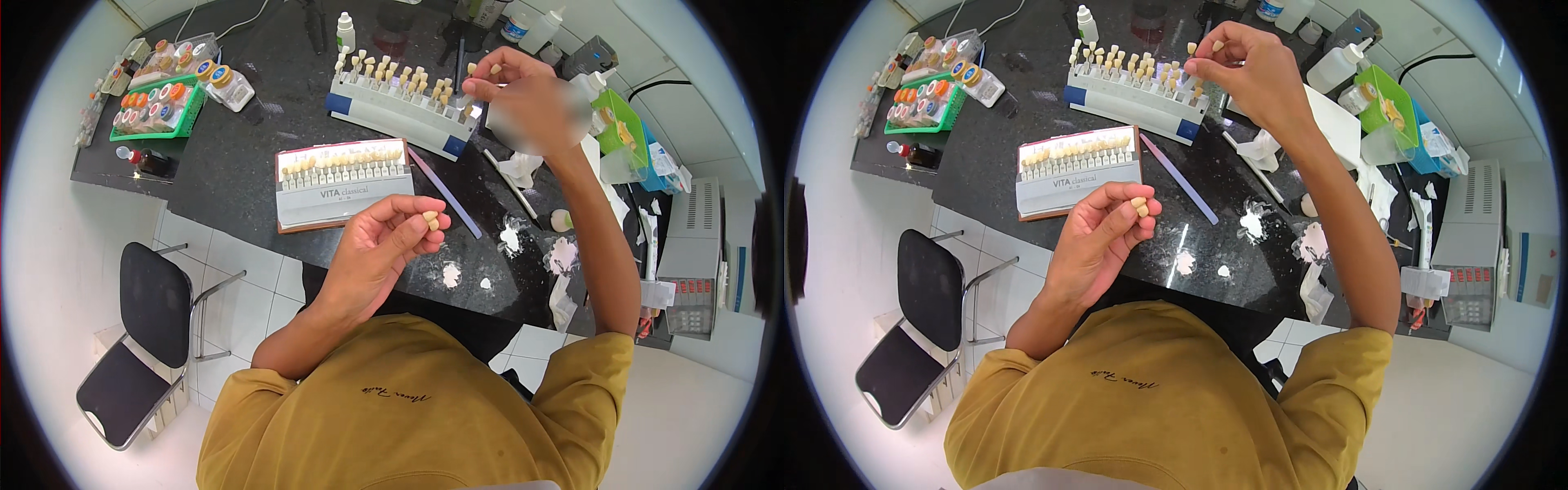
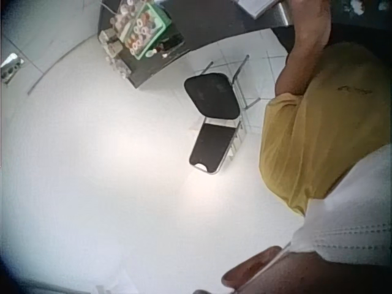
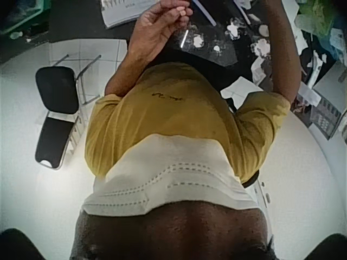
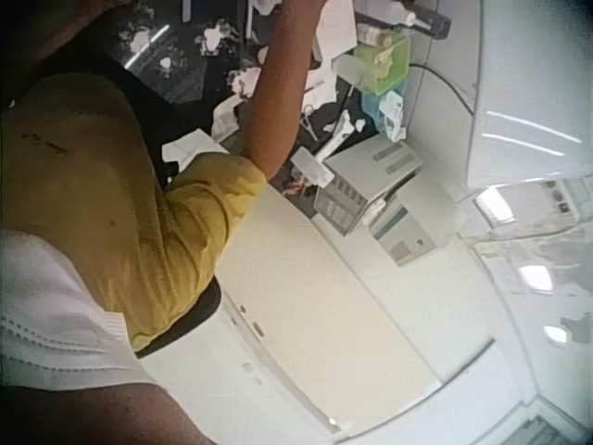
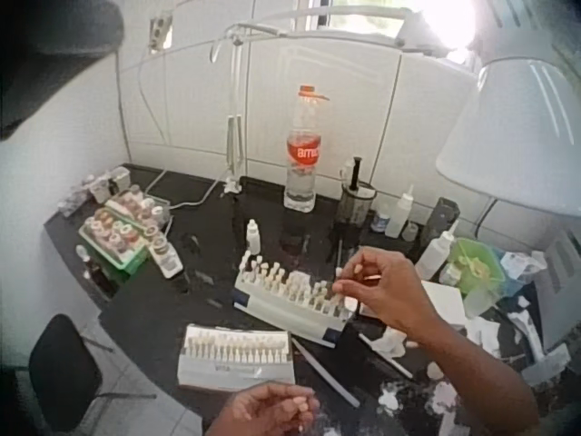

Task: Applying and shaping porcelain paste onto a dental bridge using a small brush.

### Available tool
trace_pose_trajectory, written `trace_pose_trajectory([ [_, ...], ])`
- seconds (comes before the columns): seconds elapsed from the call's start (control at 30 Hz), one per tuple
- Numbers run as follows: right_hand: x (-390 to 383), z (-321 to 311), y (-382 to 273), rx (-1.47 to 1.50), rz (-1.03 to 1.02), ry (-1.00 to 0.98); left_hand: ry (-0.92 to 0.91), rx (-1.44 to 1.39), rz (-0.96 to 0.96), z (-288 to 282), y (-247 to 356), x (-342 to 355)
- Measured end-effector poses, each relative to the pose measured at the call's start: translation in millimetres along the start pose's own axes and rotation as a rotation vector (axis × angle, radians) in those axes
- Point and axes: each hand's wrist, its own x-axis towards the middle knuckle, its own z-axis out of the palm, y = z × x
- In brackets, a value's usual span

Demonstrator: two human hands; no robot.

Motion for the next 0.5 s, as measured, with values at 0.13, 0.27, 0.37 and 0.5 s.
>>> trace_pose_trajectory([
  [0.13, 5.4, 9.0, 11.6, -0.071, 0.02, -0.039, -0.028, -0.019, -0.011, -4.1, 2.3, -1.4],
  [0.27, 7.6, 5.8, 3.3, -0.19, 0.048, -0.095, -0.032, -0.033, -0.018, -5.3, 5.2, -1.4],
  [0.37, 10.6, 4.8, 9.7, -0.109, 0.052, -0.15, -0.038, -0.032, -0.019, -5.9, 6.5, -0.4],
  [0.5, 9.4, 10.3, 11.7, -0.122, 0.041, -0.153, -0.014, -0.016, -0.014, -6.6, 5.7, 0.8],
])
